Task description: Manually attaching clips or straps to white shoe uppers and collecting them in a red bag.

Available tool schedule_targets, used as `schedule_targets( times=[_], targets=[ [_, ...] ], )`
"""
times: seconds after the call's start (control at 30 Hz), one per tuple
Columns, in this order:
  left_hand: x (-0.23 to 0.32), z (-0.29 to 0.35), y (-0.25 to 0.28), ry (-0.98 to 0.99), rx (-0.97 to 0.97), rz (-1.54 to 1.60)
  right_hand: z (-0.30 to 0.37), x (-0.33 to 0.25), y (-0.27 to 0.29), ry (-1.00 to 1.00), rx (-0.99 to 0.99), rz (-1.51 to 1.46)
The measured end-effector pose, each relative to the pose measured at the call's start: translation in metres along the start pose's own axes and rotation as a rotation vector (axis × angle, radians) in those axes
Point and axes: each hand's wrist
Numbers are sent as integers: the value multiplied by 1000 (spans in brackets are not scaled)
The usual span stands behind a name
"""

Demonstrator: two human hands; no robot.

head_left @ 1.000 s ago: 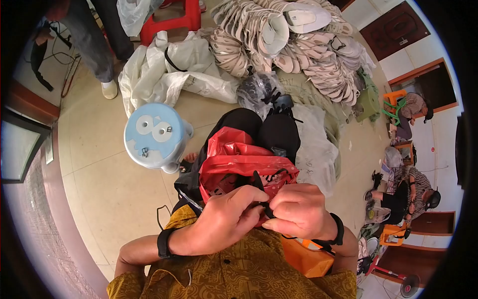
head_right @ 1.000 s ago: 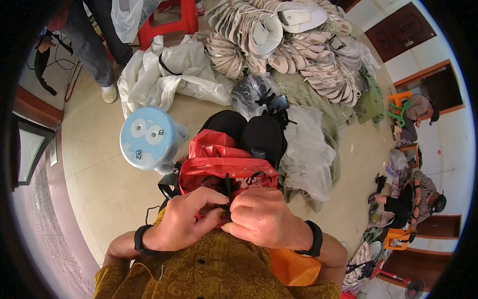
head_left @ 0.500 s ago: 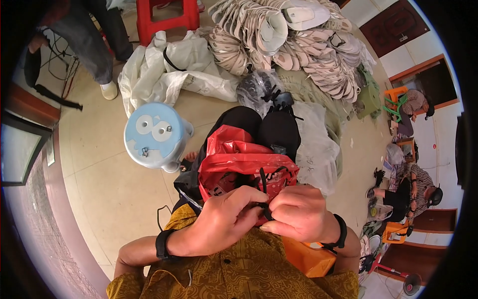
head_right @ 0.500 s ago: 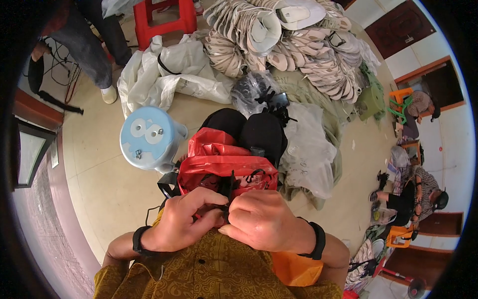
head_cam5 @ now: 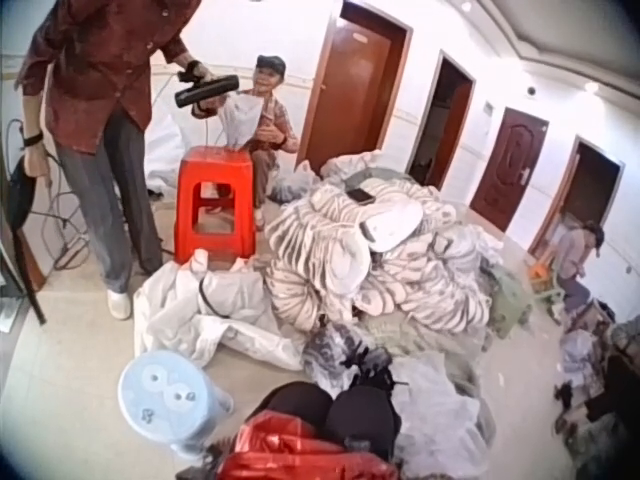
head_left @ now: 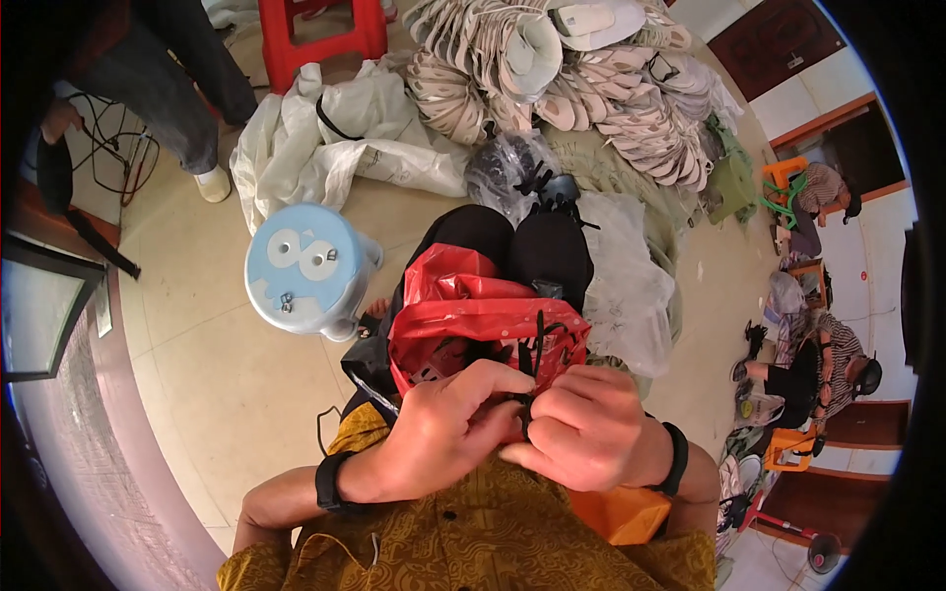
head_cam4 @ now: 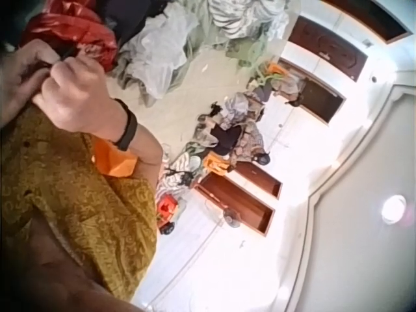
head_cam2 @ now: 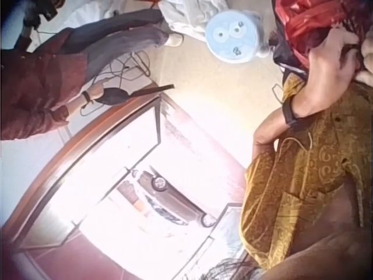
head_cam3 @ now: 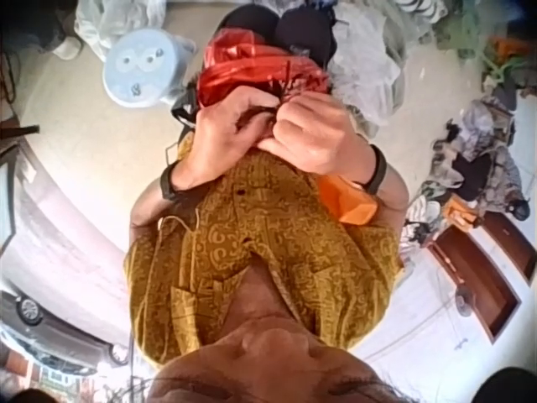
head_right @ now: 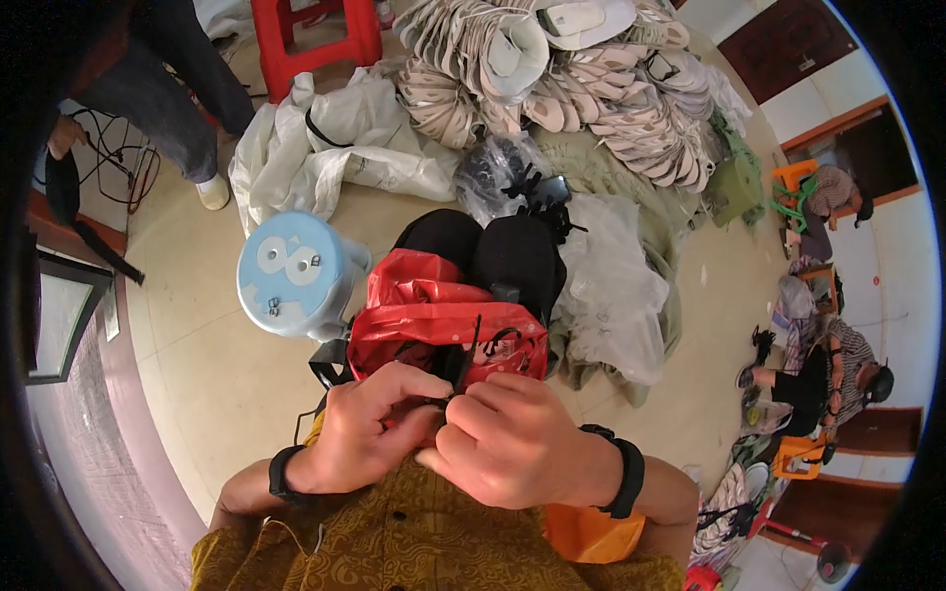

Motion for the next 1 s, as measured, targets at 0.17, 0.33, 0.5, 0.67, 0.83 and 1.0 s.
schedule_targets(
  times=[0.17,0.33,0.5,0.67,0.83,1.0],
  targets=[
    [0,-2,9,202,-119,360,-2,22,11,-320,54,-500],
    [3,-2,11,328,-178,526,-1,23,4,-356,67,-476],
    [4,-1,13,271,-215,451,0,12,1,-313,119,-423],
    [-2,-2,12,310,-266,410,1,14,-4,-87,109,-265],
    [3,4,8,299,-175,359,0,9,0,-69,55,-293],
    [0,3,12,269,-154,298,-3,13,-5,-72,27,-304]
  ],
)
Point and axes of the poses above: each hand's wrist, its own z-axis away from the middle knuckle, its own y-axis out of the back of the hand, x = y × z, and after that the axes turned 10 degrees about x, right-handed
